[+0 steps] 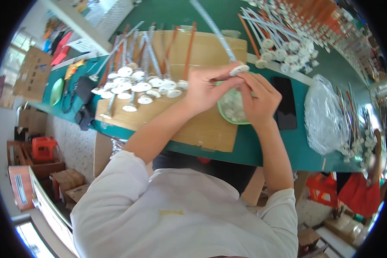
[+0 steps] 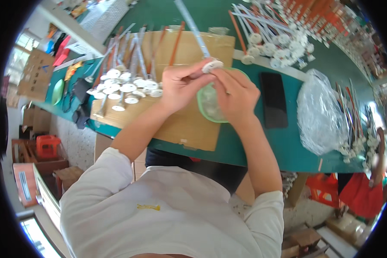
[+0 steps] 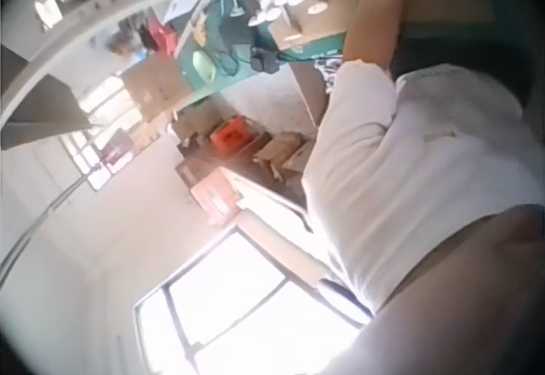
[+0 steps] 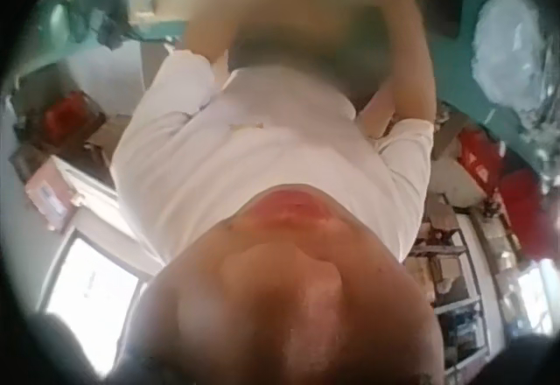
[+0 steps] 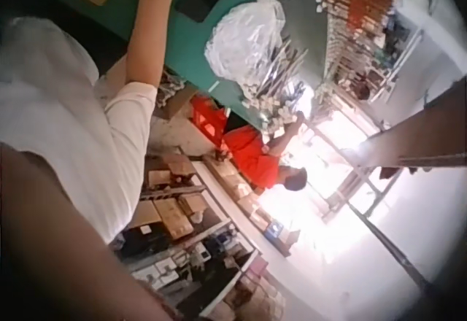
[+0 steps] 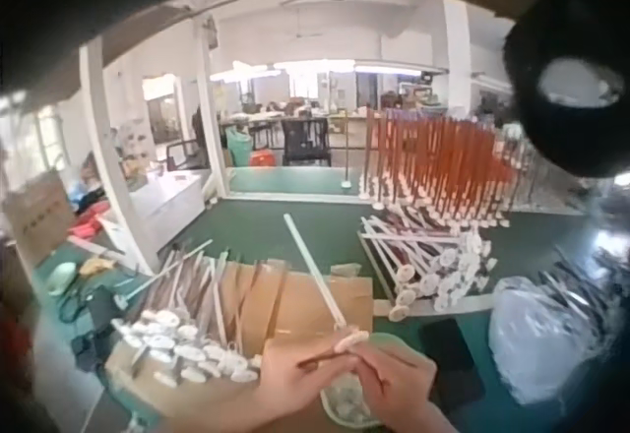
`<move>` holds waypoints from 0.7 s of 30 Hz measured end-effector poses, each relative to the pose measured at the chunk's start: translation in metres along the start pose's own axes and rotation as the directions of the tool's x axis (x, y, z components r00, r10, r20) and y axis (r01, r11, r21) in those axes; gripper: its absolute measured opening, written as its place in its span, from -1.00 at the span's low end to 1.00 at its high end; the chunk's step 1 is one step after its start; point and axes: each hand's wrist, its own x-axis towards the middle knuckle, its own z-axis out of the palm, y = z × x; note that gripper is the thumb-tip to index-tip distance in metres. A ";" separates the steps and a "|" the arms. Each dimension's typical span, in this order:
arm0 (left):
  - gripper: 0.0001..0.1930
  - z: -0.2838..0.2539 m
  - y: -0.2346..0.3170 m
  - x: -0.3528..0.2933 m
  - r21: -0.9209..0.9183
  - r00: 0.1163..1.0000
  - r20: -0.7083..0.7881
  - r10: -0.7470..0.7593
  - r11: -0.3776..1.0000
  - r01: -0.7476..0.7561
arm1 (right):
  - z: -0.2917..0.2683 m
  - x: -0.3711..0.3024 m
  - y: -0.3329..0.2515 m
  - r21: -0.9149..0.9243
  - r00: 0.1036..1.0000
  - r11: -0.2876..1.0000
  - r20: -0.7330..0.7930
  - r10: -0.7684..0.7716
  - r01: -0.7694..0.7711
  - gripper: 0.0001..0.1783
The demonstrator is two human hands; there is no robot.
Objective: Assembling small white plastic circular components onto long thin sticks at a workstation.
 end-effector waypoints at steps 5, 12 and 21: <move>-0.72 -0.022 0.040 0.013 0.200 0.986 -0.115 0.123 0.975 -0.098 | -0.005 0.005 -0.002 0.229 0.986 0.961 -0.028 0.167 -0.156 -0.88; -0.71 -0.161 0.108 0.042 0.745 0.997 0.006 -0.076 0.665 0.047 | -0.015 0.005 0.009 0.018 0.961 0.966 -0.094 0.260 -0.259 -0.89; -0.71 -0.269 0.102 0.055 0.996 0.640 0.021 -0.768 0.072 0.054 | -0.009 -0.005 0.026 0.046 0.960 0.970 0.161 0.229 -0.239 -0.88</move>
